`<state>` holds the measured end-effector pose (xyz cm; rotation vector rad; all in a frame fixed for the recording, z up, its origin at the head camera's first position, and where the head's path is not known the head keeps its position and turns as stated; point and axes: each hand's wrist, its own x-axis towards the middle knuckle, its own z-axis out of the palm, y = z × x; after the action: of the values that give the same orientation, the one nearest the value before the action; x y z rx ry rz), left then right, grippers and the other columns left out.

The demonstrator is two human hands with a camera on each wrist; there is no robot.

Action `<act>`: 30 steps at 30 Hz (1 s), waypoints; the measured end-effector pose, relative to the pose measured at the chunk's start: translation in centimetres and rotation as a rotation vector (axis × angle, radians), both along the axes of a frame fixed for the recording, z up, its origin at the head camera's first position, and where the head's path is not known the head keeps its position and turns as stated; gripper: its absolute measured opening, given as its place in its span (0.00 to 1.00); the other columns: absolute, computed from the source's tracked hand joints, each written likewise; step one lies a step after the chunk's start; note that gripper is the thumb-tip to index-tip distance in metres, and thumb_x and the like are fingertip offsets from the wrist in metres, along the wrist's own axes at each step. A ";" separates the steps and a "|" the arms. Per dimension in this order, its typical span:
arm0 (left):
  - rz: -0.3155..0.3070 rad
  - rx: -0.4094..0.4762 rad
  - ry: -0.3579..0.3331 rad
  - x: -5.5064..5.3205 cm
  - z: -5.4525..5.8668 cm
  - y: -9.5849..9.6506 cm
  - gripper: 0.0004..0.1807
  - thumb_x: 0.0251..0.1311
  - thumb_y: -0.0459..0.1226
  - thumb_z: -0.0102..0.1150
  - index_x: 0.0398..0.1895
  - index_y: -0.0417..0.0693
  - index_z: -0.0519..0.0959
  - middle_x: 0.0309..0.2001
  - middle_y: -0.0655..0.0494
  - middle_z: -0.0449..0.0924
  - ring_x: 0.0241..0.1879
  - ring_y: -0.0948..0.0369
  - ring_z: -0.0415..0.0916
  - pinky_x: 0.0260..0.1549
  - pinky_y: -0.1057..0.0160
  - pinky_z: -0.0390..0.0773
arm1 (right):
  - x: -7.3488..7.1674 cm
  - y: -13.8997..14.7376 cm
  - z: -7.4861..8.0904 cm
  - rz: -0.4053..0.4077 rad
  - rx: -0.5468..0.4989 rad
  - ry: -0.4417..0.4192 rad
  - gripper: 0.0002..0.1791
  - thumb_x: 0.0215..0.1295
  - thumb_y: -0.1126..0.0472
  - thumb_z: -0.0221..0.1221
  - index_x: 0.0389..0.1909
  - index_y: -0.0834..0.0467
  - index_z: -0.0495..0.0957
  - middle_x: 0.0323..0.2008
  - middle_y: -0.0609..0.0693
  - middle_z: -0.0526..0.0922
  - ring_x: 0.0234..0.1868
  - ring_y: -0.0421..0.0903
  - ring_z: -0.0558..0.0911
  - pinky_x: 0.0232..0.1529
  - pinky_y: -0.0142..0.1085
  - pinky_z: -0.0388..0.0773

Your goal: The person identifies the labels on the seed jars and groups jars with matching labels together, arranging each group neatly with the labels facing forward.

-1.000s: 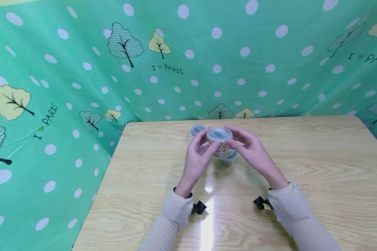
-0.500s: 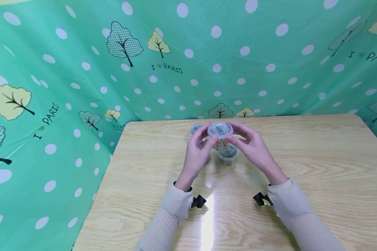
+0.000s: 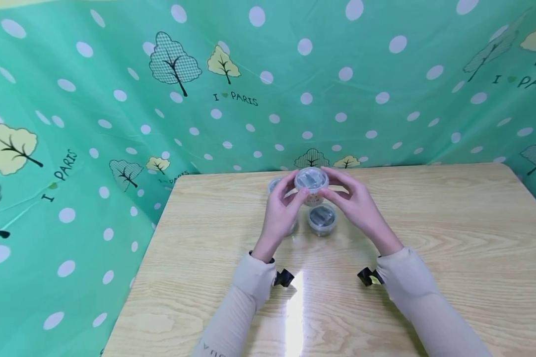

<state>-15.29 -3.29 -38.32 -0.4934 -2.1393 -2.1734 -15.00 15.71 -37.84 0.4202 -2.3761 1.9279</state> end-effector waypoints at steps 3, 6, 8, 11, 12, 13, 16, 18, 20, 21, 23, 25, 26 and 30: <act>0.003 -0.010 -0.026 -0.5 -0.3 0.2 0.29 0.68 0.32 0.57 0.71 0.38 0.65 0.65 0.42 0.70 0.65 0.50 0.70 0.64 0.51 0.74 | -0.4 0.1 -0.3 -0.005 0.007 -0.011 0.30 0.68 0.60 0.62 0.71 0.56 0.67 0.64 0.55 0.73 0.62 0.51 0.74 0.58 0.25 0.77; 0.015 -0.042 -0.055 -0.9 -0.6 0.4 0.30 0.68 0.34 0.58 0.71 0.39 0.64 0.67 0.43 0.70 0.65 0.49 0.69 0.64 0.53 0.75 | -0.8 0.2 -0.7 -0.011 0.010 -0.015 0.31 0.68 0.60 0.61 0.71 0.58 0.67 0.64 0.55 0.73 0.63 0.52 0.73 0.57 0.25 0.77; 0.023 -0.062 -0.076 -1.2 -0.7 0.6 0.30 0.68 0.34 0.58 0.72 0.40 0.64 0.67 0.43 0.70 0.66 0.48 0.69 0.63 0.53 0.76 | -1.0 0.3 -1.0 -0.014 0.011 -0.013 0.31 0.69 0.61 0.61 0.71 0.59 0.66 0.64 0.56 0.73 0.63 0.52 0.73 0.57 0.25 0.77; 0.038 -0.091 -0.100 -1.4 -1.0 0.8 0.30 0.67 0.35 0.59 0.72 0.43 0.65 0.67 0.45 0.70 0.65 0.49 0.70 0.63 0.55 0.76 | -1.4 0.4 -1.3 -0.013 0.016 -0.005 0.31 0.69 0.61 0.61 0.71 0.60 0.65 0.64 0.57 0.72 0.63 0.53 0.73 0.58 0.25 0.77; 0.043 -0.095 -0.104 -1.5 -1.0 0.8 0.30 0.67 0.36 0.59 0.71 0.43 0.65 0.66 0.45 0.71 0.65 0.50 0.70 0.62 0.55 0.76 | -1.5 0.4 -1.4 -0.010 0.017 -0.002 0.31 0.69 0.62 0.61 0.71 0.61 0.65 0.65 0.57 0.72 0.64 0.54 0.73 0.58 0.25 0.77; 0.048 -0.098 -0.107 -1.6 -1.1 0.9 0.30 0.67 0.35 0.59 0.71 0.44 0.66 0.66 0.46 0.71 0.65 0.51 0.70 0.62 0.55 0.77 | -1.6 0.4 -1.5 -0.007 0.017 0.000 0.31 0.69 0.62 0.60 0.71 0.61 0.65 0.65 0.58 0.71 0.64 0.54 0.73 0.58 0.25 0.77; 0.066 -0.112 -0.112 -1.9 -1.2 1.1 0.29 0.66 0.35 0.60 0.70 0.44 0.67 0.65 0.47 0.73 0.64 0.52 0.71 0.62 0.57 0.77 | -1.9 0.4 -1.8 0.001 0.025 0.004 0.31 0.69 0.62 0.60 0.71 0.61 0.64 0.66 0.58 0.71 0.65 0.55 0.72 0.60 0.27 0.76; 0.076 -0.121 -0.118 -2.1 -1.4 1.2 0.30 0.65 0.35 0.60 0.70 0.44 0.67 0.65 0.47 0.73 0.64 0.52 0.72 0.61 0.57 0.77 | -2.1 0.4 -1.9 0.001 0.030 0.000 0.31 0.69 0.62 0.60 0.71 0.61 0.64 0.66 0.58 0.71 0.65 0.55 0.72 0.60 0.28 0.76; 0.081 -0.135 -0.130 -2.3 -1.5 1.3 0.30 0.65 0.35 0.59 0.71 0.43 0.67 0.65 0.46 0.73 0.64 0.52 0.72 0.61 0.58 0.77 | -2.2 0.4 -2.0 0.001 0.037 -0.006 0.31 0.69 0.62 0.60 0.71 0.61 0.65 0.66 0.59 0.70 0.65 0.56 0.72 0.60 0.28 0.76; 0.081 -0.143 -0.137 -2.4 -1.5 1.4 0.31 0.64 0.35 0.59 0.71 0.43 0.66 0.65 0.46 0.73 0.64 0.52 0.72 0.61 0.59 0.77 | -2.3 0.4 -2.1 0.001 0.038 -0.010 0.31 0.69 0.63 0.60 0.71 0.62 0.65 0.66 0.59 0.70 0.65 0.56 0.72 0.60 0.28 0.76; 0.082 -0.160 -0.150 -2.6 -1.6 1.5 0.31 0.64 0.34 0.58 0.71 0.43 0.66 0.66 0.46 0.72 0.64 0.52 0.71 0.61 0.61 0.77 | -2.4 0.5 -2.2 0.000 0.040 -0.022 0.31 0.68 0.64 0.60 0.71 0.62 0.65 0.66 0.60 0.70 0.65 0.57 0.71 0.60 0.28 0.77; 0.077 -0.172 -0.162 -2.7 -1.7 1.7 0.31 0.65 0.33 0.57 0.71 0.42 0.65 0.66 0.45 0.72 0.65 0.52 0.71 0.61 0.63 0.77 | -2.6 0.5 -2.3 0.003 0.040 -0.033 0.31 0.68 0.65 0.60 0.71 0.63 0.64 0.66 0.60 0.70 0.66 0.57 0.71 0.61 0.30 0.76; 0.073 -0.172 -0.166 -2.8 -1.7 1.8 0.31 0.65 0.32 0.56 0.72 0.42 0.65 0.67 0.45 0.71 0.66 0.52 0.70 0.61 0.63 0.77 | -2.6 0.6 -2.4 0.007 0.040 -0.040 0.31 0.68 0.65 0.60 0.71 0.63 0.64 0.67 0.60 0.69 0.66 0.57 0.71 0.61 0.30 0.76; 0.052 -0.173 -0.188 -2.9 -1.8 2.0 0.31 0.66 0.28 0.53 0.73 0.38 0.61 0.70 0.42 0.66 0.69 0.50 0.66 0.64 0.63 0.74 | -2.9 0.7 -2.8 0.017 0.048 -0.074 0.31 0.69 0.66 0.59 0.71 0.63 0.63 0.68 0.60 0.68 0.67 0.57 0.70 0.64 0.35 0.75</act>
<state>-18.23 -1.26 -40.12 -0.2466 -2.4215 -2.0939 -17.89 16.40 -40.67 0.3793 -2.4766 1.9291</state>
